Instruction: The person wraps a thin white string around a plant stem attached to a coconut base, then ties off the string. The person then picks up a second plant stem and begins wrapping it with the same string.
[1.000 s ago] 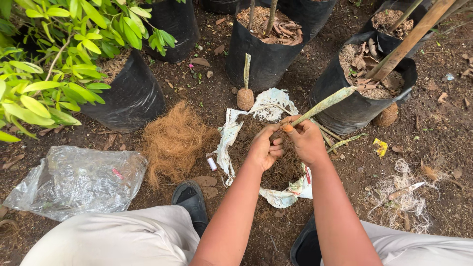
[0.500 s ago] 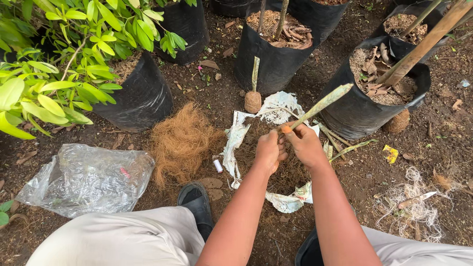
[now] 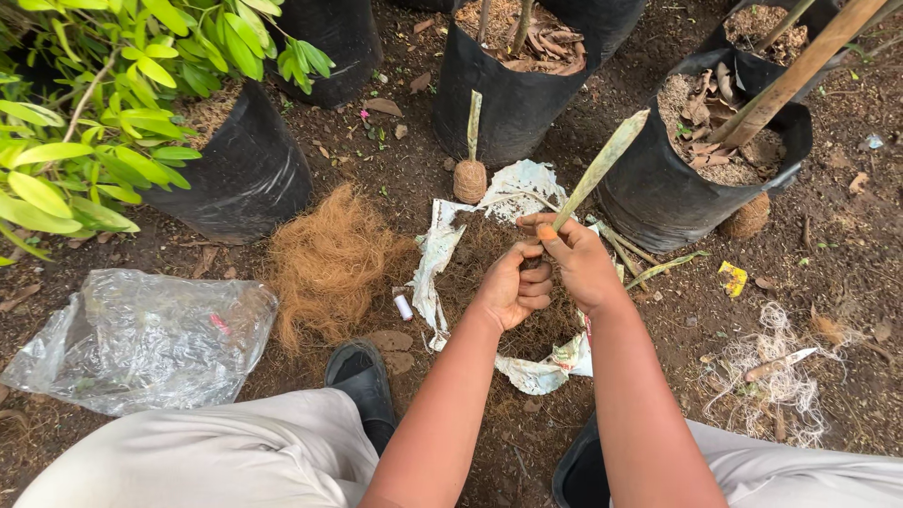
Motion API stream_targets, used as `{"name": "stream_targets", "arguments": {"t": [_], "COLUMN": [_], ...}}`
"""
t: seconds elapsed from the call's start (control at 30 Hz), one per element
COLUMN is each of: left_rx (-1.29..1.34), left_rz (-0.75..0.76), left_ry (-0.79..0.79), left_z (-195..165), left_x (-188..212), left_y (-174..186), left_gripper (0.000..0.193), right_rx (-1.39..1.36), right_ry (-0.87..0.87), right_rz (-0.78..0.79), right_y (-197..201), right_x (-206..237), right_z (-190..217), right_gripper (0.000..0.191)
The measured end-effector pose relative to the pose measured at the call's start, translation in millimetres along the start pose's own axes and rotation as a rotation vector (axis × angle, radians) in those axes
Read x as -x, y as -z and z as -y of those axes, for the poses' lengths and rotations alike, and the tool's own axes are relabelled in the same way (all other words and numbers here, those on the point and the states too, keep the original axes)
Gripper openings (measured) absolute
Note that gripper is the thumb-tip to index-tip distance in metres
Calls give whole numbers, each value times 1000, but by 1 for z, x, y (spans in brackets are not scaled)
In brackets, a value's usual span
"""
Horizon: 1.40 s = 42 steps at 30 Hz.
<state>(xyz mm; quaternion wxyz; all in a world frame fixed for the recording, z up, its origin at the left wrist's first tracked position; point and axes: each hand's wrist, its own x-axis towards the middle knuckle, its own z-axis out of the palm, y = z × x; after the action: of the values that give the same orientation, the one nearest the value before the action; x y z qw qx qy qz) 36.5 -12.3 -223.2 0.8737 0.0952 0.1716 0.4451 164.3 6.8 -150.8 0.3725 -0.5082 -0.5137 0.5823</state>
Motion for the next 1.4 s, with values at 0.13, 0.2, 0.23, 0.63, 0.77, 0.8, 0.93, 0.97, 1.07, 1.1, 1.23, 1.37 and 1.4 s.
{"name": "stream_targets", "arguments": {"t": [0.13, 0.2, 0.23, 0.63, 0.77, 0.8, 0.93, 0.97, 1.07, 1.1, 1.23, 1.37, 1.4], "left_rx": [-51, -33, -18, -85, -17, -30, -68, -73, -40, -58, -100, -225, -442], "left_rz": [-38, -54, -77, -87, -216, -293, -433, -426, -464, -456, -415, -442, -499], "left_ry": [-54, -71, -69, -268, -270, -298, -364, -373, -394, -351, -275, -345, -379], "left_z": [8, 11, 12, 19, 19, 17, 10, 8, 6, 7, 16, 23, 23], "left_x": [-7, -8, -9, -10, -9, -11, -17, -17, -16, -16, -22, -32, -32], "left_y": [4, 5, 6, 6, -2, -5, -10, -10, -7, -5, 0, 5, 6], "left_gripper": [23, 27, 26, 23, 24, 24, 23, 23, 25, 24, 25, 39, 43], "right_rx": [1, -37, -56, -130, -119, -71, -27, -14, -12, -38, -28, 30, 60], "right_ry": [15, -19, -33, -65, -49, -79, -15, 9, 58, 57, 110, 37, 31], "right_rz": [-5, -26, -37, -29, -26, -40, -7, 11, 47, 45, 58, 8, -27], "right_y": [1, 0, -1, -2, 0, 1, 3, 3, 6, 6, 10, 17, 17], "right_x": [0, 2, 3, 0, 1, 2, 1, 2, 1, 2, 6, 7, 6], "right_z": [-1, -2, -2, -8, -9, -10, -13, -14, -15, -15, -14, -17, -20], "right_gripper": [27, 27, 27, 26, 31, 33, 41, 41, 41, 41, 39, 37, 35]}}
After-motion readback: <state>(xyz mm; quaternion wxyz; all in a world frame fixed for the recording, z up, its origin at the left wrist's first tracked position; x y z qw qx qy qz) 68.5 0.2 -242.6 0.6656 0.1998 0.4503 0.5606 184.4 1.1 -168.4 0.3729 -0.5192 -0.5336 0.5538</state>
